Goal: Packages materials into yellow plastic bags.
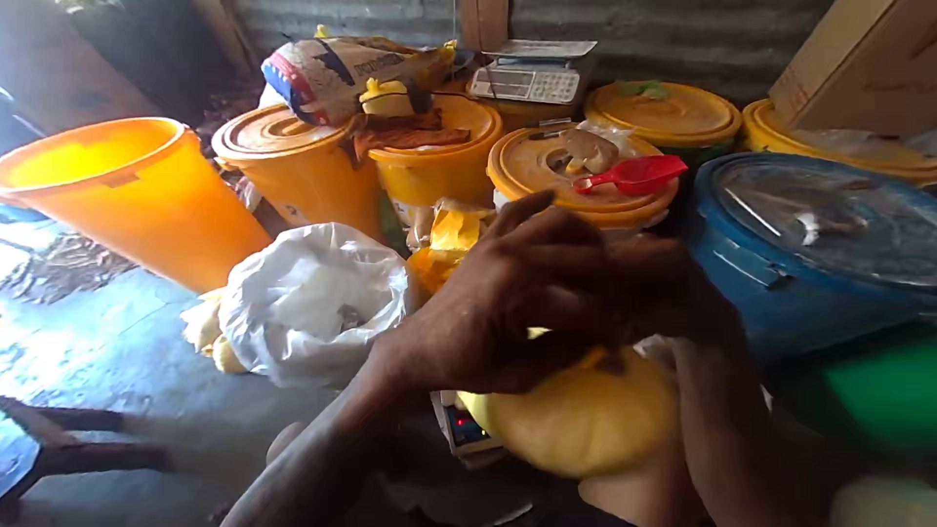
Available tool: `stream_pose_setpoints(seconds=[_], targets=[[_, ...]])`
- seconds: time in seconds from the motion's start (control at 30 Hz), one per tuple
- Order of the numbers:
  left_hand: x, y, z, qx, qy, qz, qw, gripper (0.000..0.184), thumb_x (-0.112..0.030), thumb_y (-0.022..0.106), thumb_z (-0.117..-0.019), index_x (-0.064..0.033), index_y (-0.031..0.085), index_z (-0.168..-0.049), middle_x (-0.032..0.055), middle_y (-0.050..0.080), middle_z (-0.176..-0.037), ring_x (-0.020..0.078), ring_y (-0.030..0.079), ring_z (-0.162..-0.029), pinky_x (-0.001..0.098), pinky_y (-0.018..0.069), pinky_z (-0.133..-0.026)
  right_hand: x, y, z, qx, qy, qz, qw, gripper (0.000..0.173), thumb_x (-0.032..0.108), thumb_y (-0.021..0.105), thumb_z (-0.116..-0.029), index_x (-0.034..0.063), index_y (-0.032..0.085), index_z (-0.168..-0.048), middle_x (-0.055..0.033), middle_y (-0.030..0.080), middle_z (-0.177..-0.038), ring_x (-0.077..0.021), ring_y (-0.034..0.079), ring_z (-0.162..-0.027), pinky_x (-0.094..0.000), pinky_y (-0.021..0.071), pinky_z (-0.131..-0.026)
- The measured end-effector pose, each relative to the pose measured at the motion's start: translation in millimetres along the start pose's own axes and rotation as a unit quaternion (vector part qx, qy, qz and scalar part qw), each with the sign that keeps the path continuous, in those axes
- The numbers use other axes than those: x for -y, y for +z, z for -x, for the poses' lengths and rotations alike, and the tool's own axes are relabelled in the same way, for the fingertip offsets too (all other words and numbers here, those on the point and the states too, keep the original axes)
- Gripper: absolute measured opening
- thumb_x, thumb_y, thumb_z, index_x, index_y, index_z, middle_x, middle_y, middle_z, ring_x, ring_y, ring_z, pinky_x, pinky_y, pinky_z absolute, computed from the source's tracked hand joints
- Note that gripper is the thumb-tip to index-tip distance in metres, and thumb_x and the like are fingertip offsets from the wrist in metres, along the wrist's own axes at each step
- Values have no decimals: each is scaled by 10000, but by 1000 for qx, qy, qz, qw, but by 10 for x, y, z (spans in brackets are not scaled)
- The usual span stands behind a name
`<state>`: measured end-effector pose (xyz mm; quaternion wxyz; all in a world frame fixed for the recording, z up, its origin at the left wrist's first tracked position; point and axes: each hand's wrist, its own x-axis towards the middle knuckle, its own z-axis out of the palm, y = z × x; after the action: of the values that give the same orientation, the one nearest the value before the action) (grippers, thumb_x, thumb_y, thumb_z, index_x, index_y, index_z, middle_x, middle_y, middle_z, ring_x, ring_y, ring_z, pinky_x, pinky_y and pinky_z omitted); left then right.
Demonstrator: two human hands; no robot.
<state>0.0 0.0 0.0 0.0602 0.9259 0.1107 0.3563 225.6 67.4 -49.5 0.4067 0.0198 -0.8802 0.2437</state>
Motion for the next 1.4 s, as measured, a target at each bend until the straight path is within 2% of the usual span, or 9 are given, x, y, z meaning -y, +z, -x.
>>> stream_pose_setpoints(seconds=[0.17, 0.33, 0.43, 0.53, 0.63, 0.73, 0.9, 1.03, 1.4], targets=[[700, 394, 999, -116, -177, -46, 976, 105, -217, 720, -940, -162, 805, -911, -36, 744, -977, 154, 644, -1122, 473, 440, -1097, -528, 635, 301, -51, 78, 262, 961, 278, 262, 530, -1073, 84, 741, -1035, -57, 740, -882, -166, 696, -774, -332, 572, -701], [1139, 1010, 1774, -219, -388, -44, 894, 137, -251, 718, -927, -147, 806, -913, -16, 759, -975, 128, 690, -989, 415, 547, -917, -1080, 1339, 458, -63, 286, 188, 938, 302, 290, 506, -1060, 97, 735, -1024, -81, 723, -851, -229, 716, -779, -459, 585, -694], [1130, 1273, 1845, -236, -481, -24, 844, 159, -233, 702, -939, -103, 793, -937, 14, 746, -953, 123, 686, -899, 346, 567, -822, -1256, 1493, 511, -112, 421, -22, 900, 288, 233, 532, -1048, 31, 719, -966, -25, 656, -792, -69, 588, -688, -262, 509, -673], [1031, 1448, 1754, -229, -560, 6, 796, 173, -202, 657, -965, -91, 783, -1008, 18, 718, -931, 73, 631, -732, 260, 531, -672, -1240, 1565, 497, -215, 567, -268, 749, 257, 164, 507, -1079, -2, 670, -970, 45, 516, -637, -16, 411, -478, -177, 360, -453], [991, 1571, 1777, -220, -604, 27, 765, 177, -198, 636, -977, -112, 775, -1046, 9, 713, -924, 72, 639, -709, 264, 550, -666, -1273, 1611, 496, -272, 646, -416, 579, 267, 227, 474, -1095, 55, 629, -960, 69, 405, -586, -22, 355, -441, -173, 332, -419], [958, 1611, 1783, -213, -614, 23, 760, 182, -190, 623, -978, -108, 775, -1037, 20, 701, -919, 72, 636, -695, 256, 556, -656, -1284, 1651, 524, -323, 650, -480, 493, 301, 297, 405, -1106, 97, 588, -977, 57, 429, -606, -32, 385, -440, -173, 362, -417], [937, 1517, 1741, -142, -666, 35, 732, 209, -188, 554, -1006, -77, 729, -1031, 38, 703, -880, 132, 673, -776, 347, 565, -744, -1229, 1548, 634, -278, 622, -400, 613, 780, 577, 28, -1068, 88, 636, -1084, -3, 625, -704, -80, 520, -504, -232, 434, -458], [908, 1512, 1711, -155, -685, 50, 710, 194, -187, 561, -1003, -82, 723, -1029, 10, 692, -819, 103, 659, -716, 317, 556, -688, -1112, 1760, 710, -140, 540, -110, 822, 232, 127, 546, -1008, 19, 741, -1071, -27, 721, -904, -55, 648, -715, -226, 562, -674], [934, 1509, 1718, -205, -705, 113, 670, 145, -192, 619, -963, -129, 749, -949, -34, 709, -789, 72, 669, -691, 314, 565, -661, -1112, 2177, 757, -192, 503, 104, 837, 184, 257, 659, -895, 118, 756, -966, 45, 713, -825, -38, 627, -627, -258, 553, -579]])
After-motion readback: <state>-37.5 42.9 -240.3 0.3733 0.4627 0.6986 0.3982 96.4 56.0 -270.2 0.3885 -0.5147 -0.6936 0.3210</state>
